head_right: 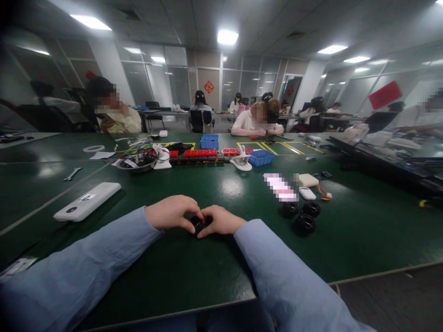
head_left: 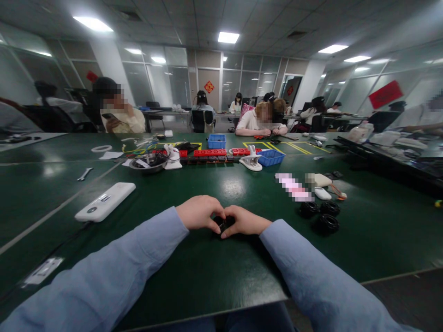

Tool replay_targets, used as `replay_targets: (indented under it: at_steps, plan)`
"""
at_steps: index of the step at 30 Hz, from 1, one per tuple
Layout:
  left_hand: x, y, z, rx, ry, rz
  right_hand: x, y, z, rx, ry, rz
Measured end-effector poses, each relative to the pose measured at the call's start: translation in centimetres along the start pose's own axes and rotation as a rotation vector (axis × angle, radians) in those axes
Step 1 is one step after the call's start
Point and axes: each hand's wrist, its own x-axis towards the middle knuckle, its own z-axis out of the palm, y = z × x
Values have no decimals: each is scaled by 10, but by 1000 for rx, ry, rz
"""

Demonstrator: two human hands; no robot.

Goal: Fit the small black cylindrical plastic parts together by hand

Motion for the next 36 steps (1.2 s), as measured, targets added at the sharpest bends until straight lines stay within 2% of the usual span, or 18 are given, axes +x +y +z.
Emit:
replay_targets:
  at_steps: [5,11,16,18,24,31,33,36]
  plan:
    - [-2,13,0,96,36,-96,0,-1,0,-48,2,11]
    - [-2,38,9,310,100,-382,2,-1,1,-93,21,54]
    - [-4,35,2,298,150,-529,0,-4,0,-84,33,77]
    - [-6,28,-3,267,183,-501,-1,-5,0,-61,31,68]
    - [-9,6,-13,93,186,-218,-1,-4,-1,-77,54,77]
    - [-2,-9,-6,-13,111,66,-2,-2,-6,-245,139,113]
    - [0,-11,-2,-29,89,94,-3,0,-6,-261,154,124]
    - [1,-11,2,-40,82,63,-3,1,-6,-237,145,134]
